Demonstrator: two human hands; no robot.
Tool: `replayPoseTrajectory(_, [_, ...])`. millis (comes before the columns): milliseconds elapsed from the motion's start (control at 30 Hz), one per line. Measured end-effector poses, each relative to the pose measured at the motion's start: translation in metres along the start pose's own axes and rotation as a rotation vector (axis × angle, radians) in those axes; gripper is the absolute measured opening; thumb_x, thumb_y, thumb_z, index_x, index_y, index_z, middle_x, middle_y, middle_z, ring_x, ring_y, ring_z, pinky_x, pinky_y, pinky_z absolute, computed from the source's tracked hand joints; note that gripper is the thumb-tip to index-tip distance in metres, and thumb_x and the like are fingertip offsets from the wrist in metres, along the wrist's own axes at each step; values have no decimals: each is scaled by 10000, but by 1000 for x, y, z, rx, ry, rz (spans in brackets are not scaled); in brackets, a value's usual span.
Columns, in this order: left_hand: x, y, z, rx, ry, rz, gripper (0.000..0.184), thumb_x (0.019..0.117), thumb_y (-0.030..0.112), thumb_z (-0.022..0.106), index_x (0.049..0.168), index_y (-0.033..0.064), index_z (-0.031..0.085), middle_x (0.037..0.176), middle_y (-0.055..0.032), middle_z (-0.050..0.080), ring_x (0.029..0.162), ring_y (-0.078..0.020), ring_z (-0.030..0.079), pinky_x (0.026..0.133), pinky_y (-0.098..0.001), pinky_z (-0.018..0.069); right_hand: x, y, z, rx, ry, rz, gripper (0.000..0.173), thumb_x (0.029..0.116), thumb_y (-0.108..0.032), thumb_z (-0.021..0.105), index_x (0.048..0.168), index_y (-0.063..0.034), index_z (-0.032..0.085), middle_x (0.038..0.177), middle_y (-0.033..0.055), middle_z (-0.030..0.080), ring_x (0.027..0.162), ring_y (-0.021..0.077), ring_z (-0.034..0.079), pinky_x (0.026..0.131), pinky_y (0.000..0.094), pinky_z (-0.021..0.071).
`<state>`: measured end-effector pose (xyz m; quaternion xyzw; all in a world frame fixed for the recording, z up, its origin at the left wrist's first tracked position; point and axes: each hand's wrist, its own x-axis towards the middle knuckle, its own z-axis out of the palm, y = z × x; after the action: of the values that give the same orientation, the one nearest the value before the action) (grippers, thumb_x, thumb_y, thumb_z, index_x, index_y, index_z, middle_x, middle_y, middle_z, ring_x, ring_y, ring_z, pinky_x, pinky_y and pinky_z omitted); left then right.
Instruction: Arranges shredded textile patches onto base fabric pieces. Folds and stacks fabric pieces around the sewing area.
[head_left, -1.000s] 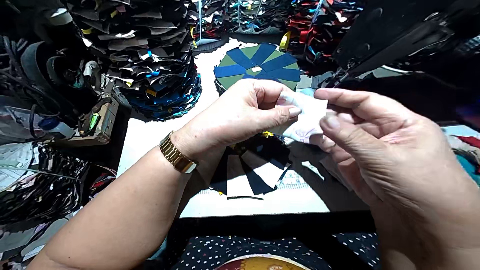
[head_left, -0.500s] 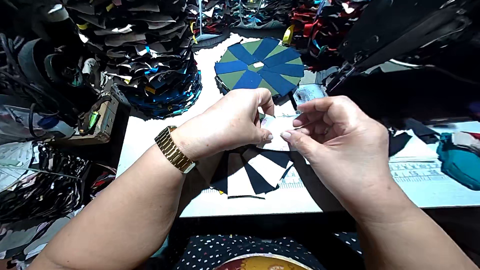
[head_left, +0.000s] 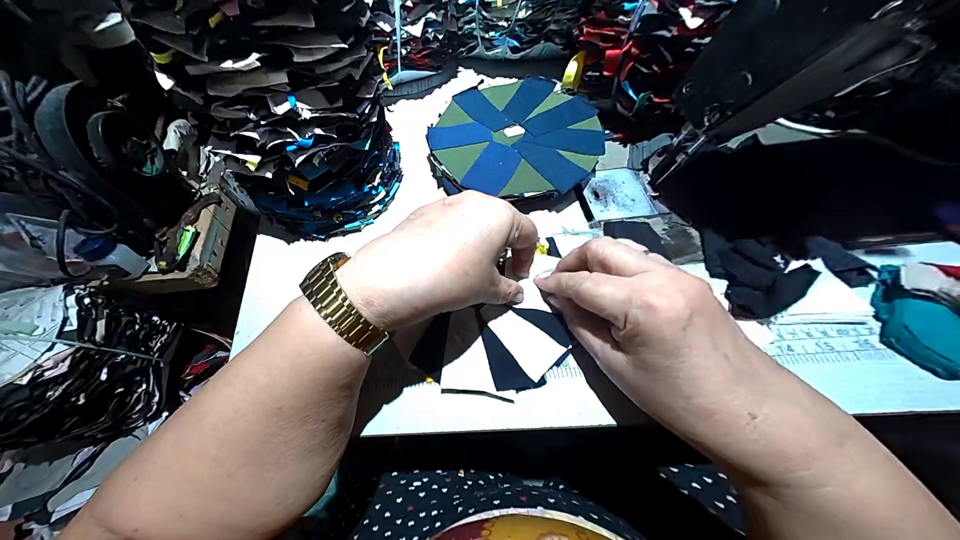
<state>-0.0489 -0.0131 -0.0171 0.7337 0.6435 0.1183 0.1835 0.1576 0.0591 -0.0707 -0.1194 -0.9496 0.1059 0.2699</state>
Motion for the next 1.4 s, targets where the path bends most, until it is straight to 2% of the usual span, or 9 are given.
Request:
replayPoseTrajectory(167, [0, -5, -1, -52, 29, 155, 85, 931, 232, 752, 990, 175, 775, 770, 61, 687, 663, -34, 601, 634, -263, 514, -11, -15, -14, -7, -65, 87, 232, 936, -243, 582, 960, -139, 789, 856, -35, 609, 770, 96, 602, 637, 254, 513])
replayPoseTrajectory(267, [2, -10, -2, -229, 158, 169, 153, 993, 171, 653, 1070, 78, 748, 748, 26, 639, 635, -16, 546, 601, -195, 459, -11, -16, -18, 71, 49, 111, 200, 958, -182, 613, 1021, -95, 781, 923, 3, 646, 795, 62, 614, 667, 196, 522])
replayPoseTrajectory(467, [2, -1, -4, -1078, 69, -50, 323, 1071, 58, 384, 1326, 28, 580, 742, -30, 556, 483, -38, 423, 412, -150, 326, -10, -12, 0, 56, -18, 113, 287, 952, -200, 584, 1134, -73, 765, 1002, 35, 614, 865, 136, 603, 713, 266, 527])
replayPoseTrajectory(567, [4, 5, -4, -1308, 25, -155, 423, 1033, 29, 316, 1399, 66, 525, 814, -43, 572, 531, -55, 481, 463, -166, 409, -11, -9, -2, 88, -44, 129, 314, 950, -254, 566, 1153, -117, 762, 1009, -3, 601, 858, 79, 590, 697, 218, 511])
replayPoseTrajectory(767, [9, 12, 5, -1605, 139, -153, 451, 1041, -41, 434, 1474, 84, 440, 990, -76, 634, 790, -134, 667, 753, -280, 595, -10, -8, -17, 444, 169, 369, 242, 989, -247, 585, 1133, -145, 750, 1013, -68, 692, 834, 24, 675, 698, 179, 593])
replayPoseTrajectory(900, [8, 19, 11, -1656, 177, -84, 469, 1050, -33, 439, 1498, 100, 398, 1082, -112, 667, 954, -181, 692, 858, -324, 576, -7, -18, -11, 954, 191, 556, 213, 980, -220, 643, 1148, -112, 716, 954, 58, 747, 801, 187, 745, 695, 313, 649])
replayPoseTrajectory(1033, [7, 23, 13, -1661, 207, -51, 450, 1039, -52, 457, 1468, 77, 421, 1097, -120, 667, 992, -188, 688, 888, -329, 570, -3, -24, -6, 1203, 281, 630, 148, 968, -41, 626, 1100, -58, 692, 958, 106, 738, 746, 152, 725, 660, 271, 630])
replayPoseTrajectory(1300, [7, 20, 11, -1528, 279, -91, 479, 988, -70, 574, 1447, 56, 523, 1107, -114, 716, 879, -118, 695, 825, -243, 568, -6, -5, -12, 807, 520, 385, 175, 962, -59, 676, 1126, -60, 737, 1010, -5, 739, 855, 90, 711, 779, 241, 623])
replayPoseTrajectory(1400, [5, 21, 11, -1532, 260, -73, 460, 995, -69, 560, 1436, 61, 538, 1125, -117, 707, 916, -152, 708, 829, -284, 589, -5, -11, -14, 901, 468, 468, 235, 1053, -91, 526, 1198, -45, 705, 1067, 26, 734, 869, 114, 731, 773, 268, 641])
